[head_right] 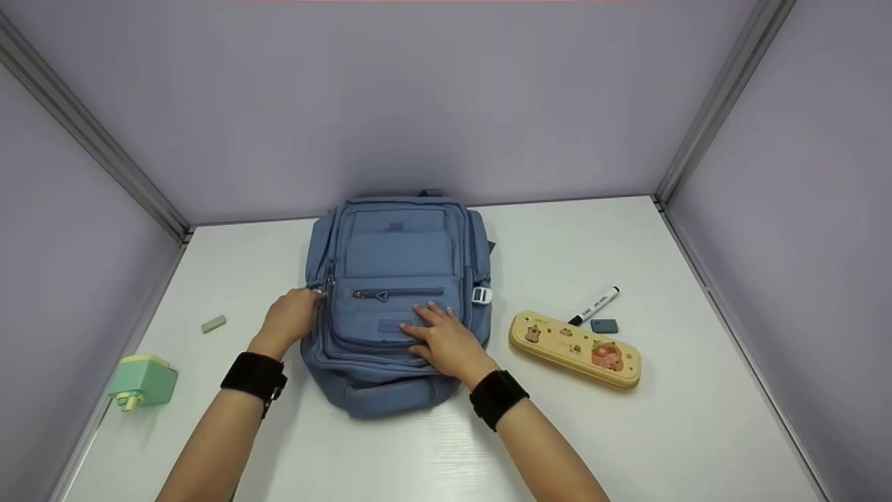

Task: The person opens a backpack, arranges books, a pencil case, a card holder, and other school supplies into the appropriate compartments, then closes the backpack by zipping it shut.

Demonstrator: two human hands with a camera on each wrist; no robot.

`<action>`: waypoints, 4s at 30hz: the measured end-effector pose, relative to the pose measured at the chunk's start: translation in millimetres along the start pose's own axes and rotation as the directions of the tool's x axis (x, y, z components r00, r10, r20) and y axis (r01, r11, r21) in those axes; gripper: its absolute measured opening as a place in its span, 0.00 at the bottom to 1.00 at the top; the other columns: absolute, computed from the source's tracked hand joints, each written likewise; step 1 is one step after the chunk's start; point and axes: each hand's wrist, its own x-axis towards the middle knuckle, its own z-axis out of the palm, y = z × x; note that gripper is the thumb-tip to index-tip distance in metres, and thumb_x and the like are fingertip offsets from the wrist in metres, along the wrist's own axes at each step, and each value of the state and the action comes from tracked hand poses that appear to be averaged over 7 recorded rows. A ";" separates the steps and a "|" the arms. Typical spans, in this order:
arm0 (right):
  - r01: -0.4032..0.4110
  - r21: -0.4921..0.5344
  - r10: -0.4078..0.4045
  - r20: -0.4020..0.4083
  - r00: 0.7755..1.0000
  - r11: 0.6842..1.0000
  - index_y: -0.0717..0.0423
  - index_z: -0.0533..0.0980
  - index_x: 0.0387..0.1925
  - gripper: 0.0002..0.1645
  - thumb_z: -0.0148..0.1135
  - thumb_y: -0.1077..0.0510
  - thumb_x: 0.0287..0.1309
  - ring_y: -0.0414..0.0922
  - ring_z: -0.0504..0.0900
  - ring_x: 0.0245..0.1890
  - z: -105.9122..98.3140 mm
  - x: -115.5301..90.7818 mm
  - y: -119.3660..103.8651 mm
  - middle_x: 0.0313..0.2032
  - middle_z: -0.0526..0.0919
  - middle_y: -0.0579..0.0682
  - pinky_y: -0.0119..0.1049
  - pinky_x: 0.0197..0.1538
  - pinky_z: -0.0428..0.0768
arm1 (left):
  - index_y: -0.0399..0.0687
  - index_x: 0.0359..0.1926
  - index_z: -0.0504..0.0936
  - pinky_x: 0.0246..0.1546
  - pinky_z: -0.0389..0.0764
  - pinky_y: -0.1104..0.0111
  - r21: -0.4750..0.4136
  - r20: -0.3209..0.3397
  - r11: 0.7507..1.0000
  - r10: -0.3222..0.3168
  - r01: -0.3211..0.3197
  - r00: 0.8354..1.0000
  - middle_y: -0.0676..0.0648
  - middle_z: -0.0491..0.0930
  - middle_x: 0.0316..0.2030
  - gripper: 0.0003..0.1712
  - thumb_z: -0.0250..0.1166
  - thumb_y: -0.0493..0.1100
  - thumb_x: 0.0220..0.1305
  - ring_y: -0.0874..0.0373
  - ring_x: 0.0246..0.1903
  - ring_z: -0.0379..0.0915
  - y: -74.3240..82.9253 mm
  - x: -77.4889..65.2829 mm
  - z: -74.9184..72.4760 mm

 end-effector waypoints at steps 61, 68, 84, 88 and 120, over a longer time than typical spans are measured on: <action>-0.024 0.032 0.026 -0.048 0.999 0.999 0.50 0.75 0.63 0.24 0.60 0.52 0.68 0.64 0.55 0.70 7.1 -0.8 -1.7 0.70 0.63 0.61 0.63 0.66 0.56 | 0.39 0.22 0.81 0.15 0.74 0.55 0.162 -0.220 0.981 0.146 -0.111 0.964 0.43 0.80 0.18 0.09 0.69 0.36 0.56 0.46 0.16 0.76 7.8 -52.3 1.8; -0.002 0.032 0.005 -0.089 0.996 0.999 0.53 0.76 0.61 0.21 0.58 0.54 0.69 0.68 0.57 0.68 9.0 3.6 -4.1 0.68 0.64 0.64 0.66 0.64 0.57 | 0.38 0.24 0.81 0.16 0.73 0.54 0.178 -0.336 0.978 0.166 -0.111 0.927 0.42 0.81 0.21 0.06 0.69 0.34 0.55 0.44 0.16 0.76 1.3 -36.2 2.6; 0.003 -0.197 -0.028 -0.127 0.991 0.980 0.52 0.77 0.57 0.22 0.58 0.45 0.68 0.64 0.63 0.67 14.9 7.0 -6.0 0.66 0.70 0.60 0.62 0.64 0.63 | 0.36 0.32 0.79 0.25 0.78 0.48 0.014 -0.131 0.999 0.046 -0.044 0.990 0.37 0.82 0.28 0.09 0.62 0.39 0.67 0.38 0.27 0.80 -7.9 -27.8 5.5; 0.033 -0.280 -0.060 -0.091 0.994 0.959 0.45 0.70 0.67 0.34 0.57 0.36 0.65 0.59 0.60 0.70 13.2 10.2 -4.1 0.69 0.65 0.58 0.58 0.68 0.58 | 0.36 0.32 0.80 0.25 0.78 0.48 0.008 -0.091 0.999 0.053 -0.052 0.994 0.37 0.82 0.29 0.09 0.63 0.39 0.66 0.39 0.27 0.80 -6.8 -29.1 6.8; -0.121 -0.057 0.123 0.037 0.992 0.991 0.30 0.69 0.68 0.24 0.46 0.41 0.73 0.61 0.49 0.73 9.8 31.2 -6.6 0.73 0.60 0.44 0.78 0.58 0.48 | 0.45 0.19 0.78 0.21 0.74 0.57 -0.028 -0.020 0.965 0.259 -0.260 0.966 0.49 0.76 0.18 0.13 0.69 0.35 0.59 0.50 0.20 0.76 15.2 -79.1 -18.8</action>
